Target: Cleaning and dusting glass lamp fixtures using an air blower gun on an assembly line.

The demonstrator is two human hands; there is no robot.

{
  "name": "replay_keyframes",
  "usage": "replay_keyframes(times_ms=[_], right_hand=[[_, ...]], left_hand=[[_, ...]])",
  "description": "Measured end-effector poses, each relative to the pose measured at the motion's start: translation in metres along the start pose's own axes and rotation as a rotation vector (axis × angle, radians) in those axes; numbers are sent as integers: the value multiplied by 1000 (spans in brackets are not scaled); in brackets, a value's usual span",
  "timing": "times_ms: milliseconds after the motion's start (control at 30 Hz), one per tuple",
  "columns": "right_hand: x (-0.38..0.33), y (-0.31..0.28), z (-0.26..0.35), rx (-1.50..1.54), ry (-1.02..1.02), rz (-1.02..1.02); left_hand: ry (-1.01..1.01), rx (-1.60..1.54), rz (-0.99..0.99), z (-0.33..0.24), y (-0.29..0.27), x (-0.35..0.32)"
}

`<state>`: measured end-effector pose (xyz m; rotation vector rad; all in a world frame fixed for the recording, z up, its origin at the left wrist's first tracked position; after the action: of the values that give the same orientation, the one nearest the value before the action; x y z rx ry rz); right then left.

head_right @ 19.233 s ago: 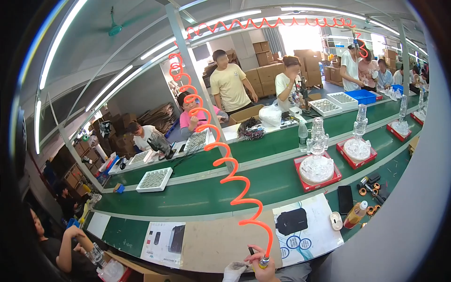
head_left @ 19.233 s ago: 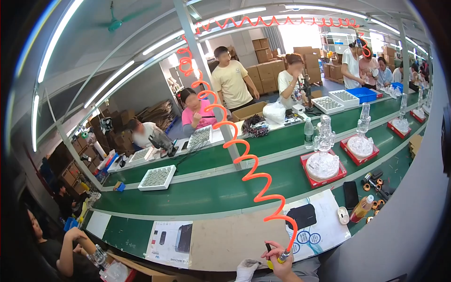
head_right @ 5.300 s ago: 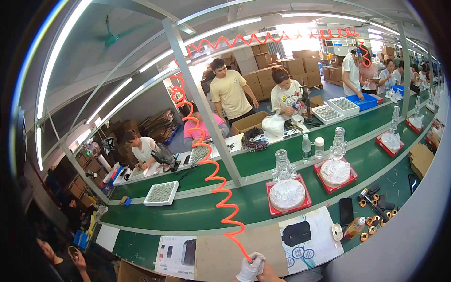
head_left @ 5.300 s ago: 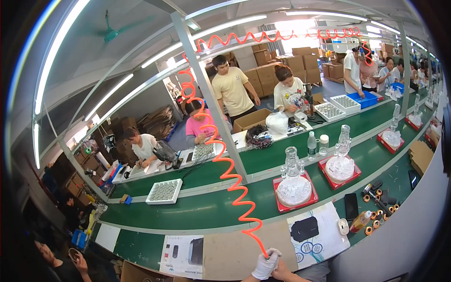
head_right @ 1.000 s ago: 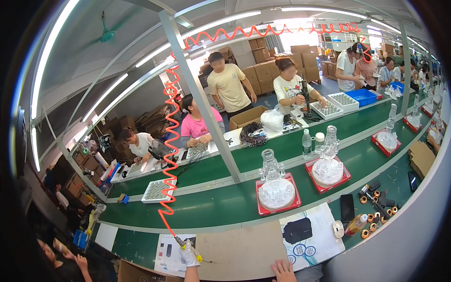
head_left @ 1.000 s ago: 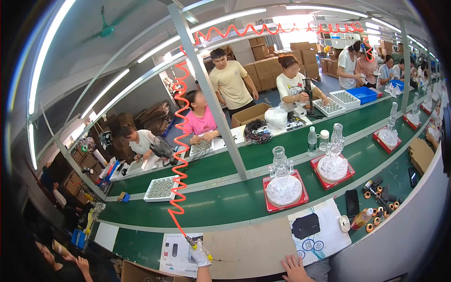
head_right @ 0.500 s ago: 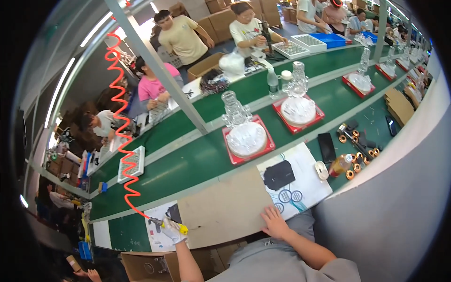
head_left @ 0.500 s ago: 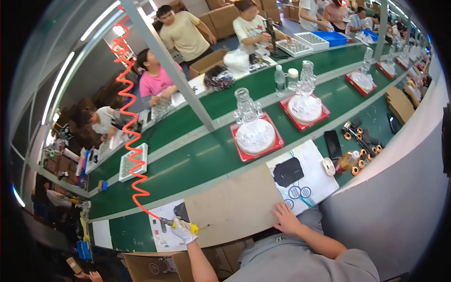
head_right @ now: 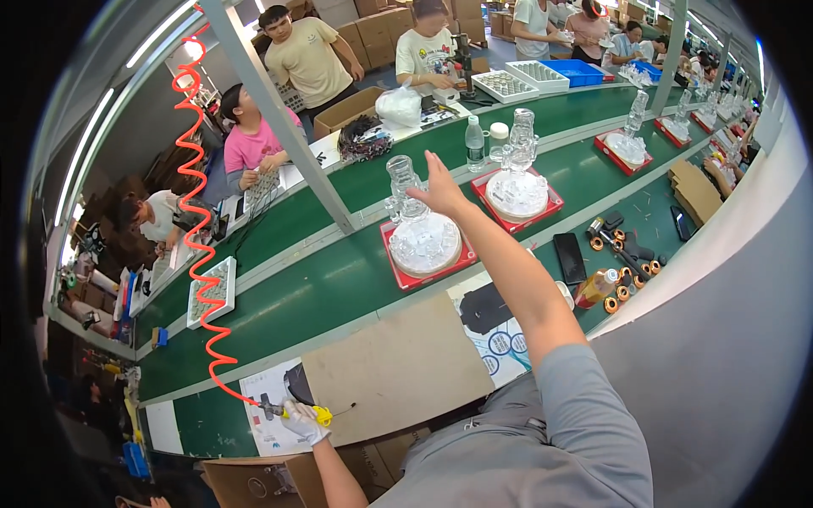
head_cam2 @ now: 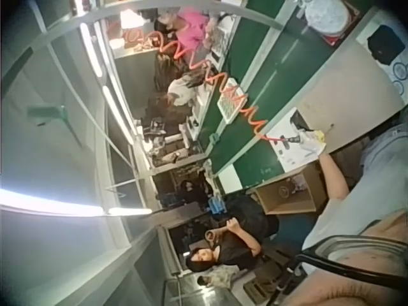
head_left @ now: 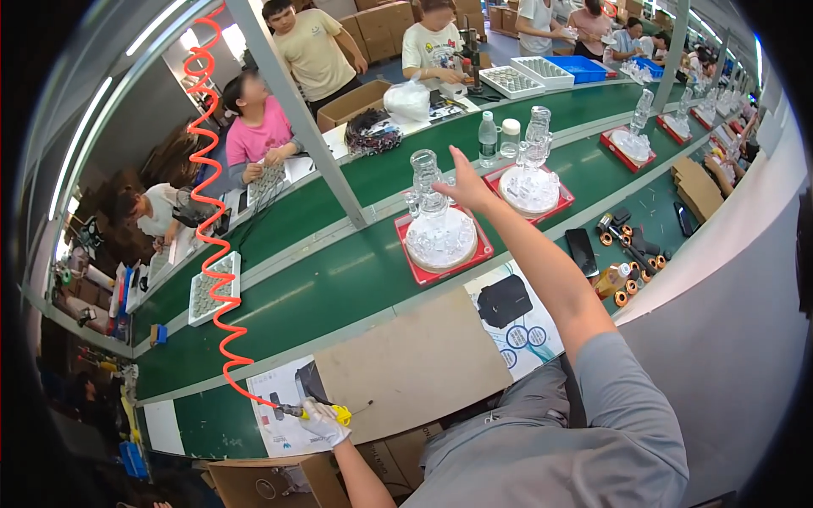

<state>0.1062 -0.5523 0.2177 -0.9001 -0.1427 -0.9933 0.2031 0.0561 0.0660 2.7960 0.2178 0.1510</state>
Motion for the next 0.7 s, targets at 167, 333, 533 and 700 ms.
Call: replay_keyframes(times_ms=[167, 333, 533, 700], right_hand=[[36, 43, 0, 244, 255, 320], [6, 16, 55, -50, 197, 164], [-63, -51, 133, -158, -173, -8], [-102, -84, 157, -108, -191, 35]], left_hand=[[17, 10, 29, -4, 23, -13], [88, 95, 97, -9, 33, -26], [5, 103, 101, -2, 44, -27], [18, 119, 123, 18, 43, -13]])
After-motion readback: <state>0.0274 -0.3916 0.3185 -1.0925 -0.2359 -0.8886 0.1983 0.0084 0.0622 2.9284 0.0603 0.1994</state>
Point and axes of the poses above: each hand's wrist, its own x-axis towards the middle knuckle, its own y-axis out of the palm, z = x × y, the point moved 7 cm from there along x, towards the middle knuckle, and after that the axes turned 6 degrees about y, right-handed, at the moved point
